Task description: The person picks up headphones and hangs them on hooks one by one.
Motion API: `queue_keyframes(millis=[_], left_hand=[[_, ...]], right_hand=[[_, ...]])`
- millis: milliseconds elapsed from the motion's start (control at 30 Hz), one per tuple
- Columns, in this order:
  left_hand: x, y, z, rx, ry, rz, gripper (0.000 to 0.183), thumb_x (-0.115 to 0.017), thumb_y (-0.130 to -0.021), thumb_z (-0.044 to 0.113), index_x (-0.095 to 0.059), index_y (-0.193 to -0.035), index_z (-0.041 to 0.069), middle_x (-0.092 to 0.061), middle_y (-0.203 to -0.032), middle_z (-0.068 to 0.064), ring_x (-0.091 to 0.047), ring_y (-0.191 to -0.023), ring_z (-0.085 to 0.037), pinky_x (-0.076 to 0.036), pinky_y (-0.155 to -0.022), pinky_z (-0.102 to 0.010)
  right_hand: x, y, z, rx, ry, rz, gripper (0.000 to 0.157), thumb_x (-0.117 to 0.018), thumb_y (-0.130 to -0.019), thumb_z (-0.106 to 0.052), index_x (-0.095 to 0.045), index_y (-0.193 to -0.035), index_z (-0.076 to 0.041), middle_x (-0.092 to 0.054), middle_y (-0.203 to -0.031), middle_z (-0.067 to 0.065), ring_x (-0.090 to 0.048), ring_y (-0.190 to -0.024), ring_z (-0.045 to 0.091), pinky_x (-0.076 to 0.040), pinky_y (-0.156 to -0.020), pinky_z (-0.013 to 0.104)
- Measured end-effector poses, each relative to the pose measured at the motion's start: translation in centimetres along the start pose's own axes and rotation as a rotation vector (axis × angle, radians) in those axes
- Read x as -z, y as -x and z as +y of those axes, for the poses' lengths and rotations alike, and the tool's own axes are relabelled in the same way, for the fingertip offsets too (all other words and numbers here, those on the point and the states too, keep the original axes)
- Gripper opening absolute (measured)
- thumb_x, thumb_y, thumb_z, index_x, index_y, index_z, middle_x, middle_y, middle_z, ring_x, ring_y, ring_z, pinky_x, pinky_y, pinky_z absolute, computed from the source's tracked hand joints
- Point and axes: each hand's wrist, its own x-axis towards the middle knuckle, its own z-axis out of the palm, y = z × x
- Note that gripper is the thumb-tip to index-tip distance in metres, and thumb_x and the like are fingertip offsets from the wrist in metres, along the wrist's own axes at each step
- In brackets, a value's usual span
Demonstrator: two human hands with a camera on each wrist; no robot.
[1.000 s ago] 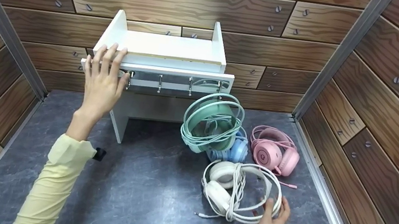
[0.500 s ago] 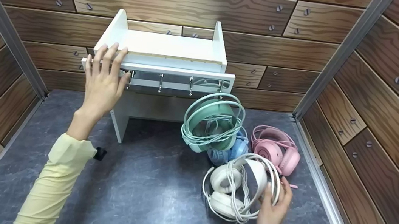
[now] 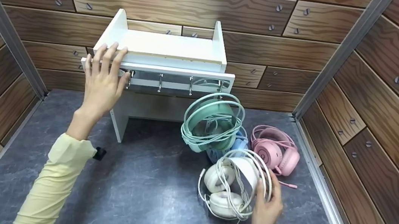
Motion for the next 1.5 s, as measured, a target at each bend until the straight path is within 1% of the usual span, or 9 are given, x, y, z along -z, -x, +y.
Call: queue_keyframes(millis=[167,300,400,600,800,933,1167,1400,1500], left_hand=[[0.0,0.0,0.0,0.002,-0.001,-0.002,0.056,-0.038,-0.096,0.04,-0.015,-0.147,0.033,-0.011,-0.153,0.005,-0.002,-0.141,-0.02,0.0,-0.111,-0.052],[-0.1,0.0,0.0,0.0,0.006,0.003,0.057,-0.04,-0.096,0.04,-0.015,-0.147,0.033,-0.011,-0.153,0.005,-0.003,-0.141,-0.02,0.002,-0.111,-0.051],[-0.1,-0.1,0.0,0.0,0.006,0.005,0.057,-0.039,-0.096,0.04,-0.015,-0.147,0.033,-0.011,-0.153,0.005,-0.003,-0.141,-0.02,0.004,-0.111,-0.05],[-0.1,-0.1,-0.1,-0.001,-0.002,0.01,0.056,-0.038,-0.096,0.041,-0.015,-0.147,0.033,-0.011,-0.153,0.005,-0.003,-0.141,-0.02,0.003,-0.111,-0.05],[-0.1,0.0,0.0,-0.003,-0.013,-0.001,0.056,-0.037,-0.096,0.041,-0.013,-0.147,0.032,-0.009,-0.153,0.005,-0.002,-0.141,-0.021,0.001,-0.111,-0.052],[-0.1,0.0,0.0,-0.006,-0.017,0.001,0.056,-0.036,-0.097,0.041,-0.013,-0.147,0.032,-0.01,-0.153,0.004,-0.003,-0.141,-0.021,0.002,-0.111,-0.052],[-0.2,0.0,-0.1,-0.006,-0.009,0.009,0.056,-0.036,-0.097,0.041,-0.014,-0.147,0.032,-0.01,-0.153,0.004,-0.003,-0.141,-0.021,0.002,-0.111,-0.051],[-0.2,0.0,-0.1,-0.004,-0.016,0.01,0.055,-0.036,-0.097,0.042,-0.015,-0.147,0.032,-0.011,-0.153,0.004,-0.004,-0.141,-0.021,0.0,-0.111,-0.052],[-0.1,0.0,0.0,-0.003,-0.015,0.005,0.055,-0.036,-0.097,0.041,-0.014,-0.147,0.032,-0.011,-0.153,0.005,-0.003,-0.141,-0.021,0.001,-0.111,-0.051]], right_hand=[[-0.8,0.3,-0.4,0.042,0.016,-0.003,0.038,-0.059,-0.085,0.003,-0.053,-0.122,0.007,-0.065,-0.114,0.008,-0.063,-0.097,0.011,-0.052,-0.071,0.02],[-1.0,0.4,-0.5,0.081,-0.022,-0.021,0.037,-0.056,-0.087,0.004,-0.052,-0.123,0.009,-0.065,-0.113,0.013,-0.063,-0.101,0.015,-0.052,-0.073,0.023],[-1.2,0.3,-0.7,0.098,-0.054,-0.032,0.036,-0.055,-0.086,0.006,-0.052,-0.122,0.011,-0.064,-0.11,0.019,-0.063,-0.099,0.017,-0.053,-0.07,0.023],[-1.4,0.3,-1.9,0.1,-0.042,-0.025,0.035,-0.056,-0.086,0.004,-0.053,-0.121,0.01,-0.067,-0.103,0.015,-0.065,-0.094,0.017,-0.054,-0.065,0.023],[-1.8,0.5,-3.5,0.086,0.054,-0.033,0.035,-0.058,-0.087,-0.001,-0.055,-0.122,0.005,-0.068,-0.103,0.013,-0.064,-0.092,0.014,-0.052,-0.06,0.019],[-2.1,0.7,-4.4,0.084,0.122,-0.045,0.034,-0.058,-0.087,-0.002,-0.057,-0.122,0.002,-0.069,-0.102,0.004,-0.064,-0.09,0.012,-0.052,-0.058,0.018],[-2.7,0.7,-5.0,0.099,0.028,-0.14,0.034,-0.054,-0.089,0.002,-0.054,-0.123,0.006,-0.063,-0.104,0.025,-0.064,-0.093,0.021,-0.054,-0.059,0.026],[-3.4,0.7,-5.3,0.09,0.033,-0.159,0.034,-0.054,-0.088,0.004,-0.056,-0.122,0.004,-0.069,-0.102,0.011,-0.065,-0.093,0.021,-0.054,-0.058,0.024],[-3.6,0.6,-5.0,0.084,0.048,-0.162,0.034,-0.054,-0.088,0.002,-0.058,-0.122,-0.001,-0.068,-0.103,0.014,-0.066,-0.091,0.018,-0.053,-0.059,0.023]])
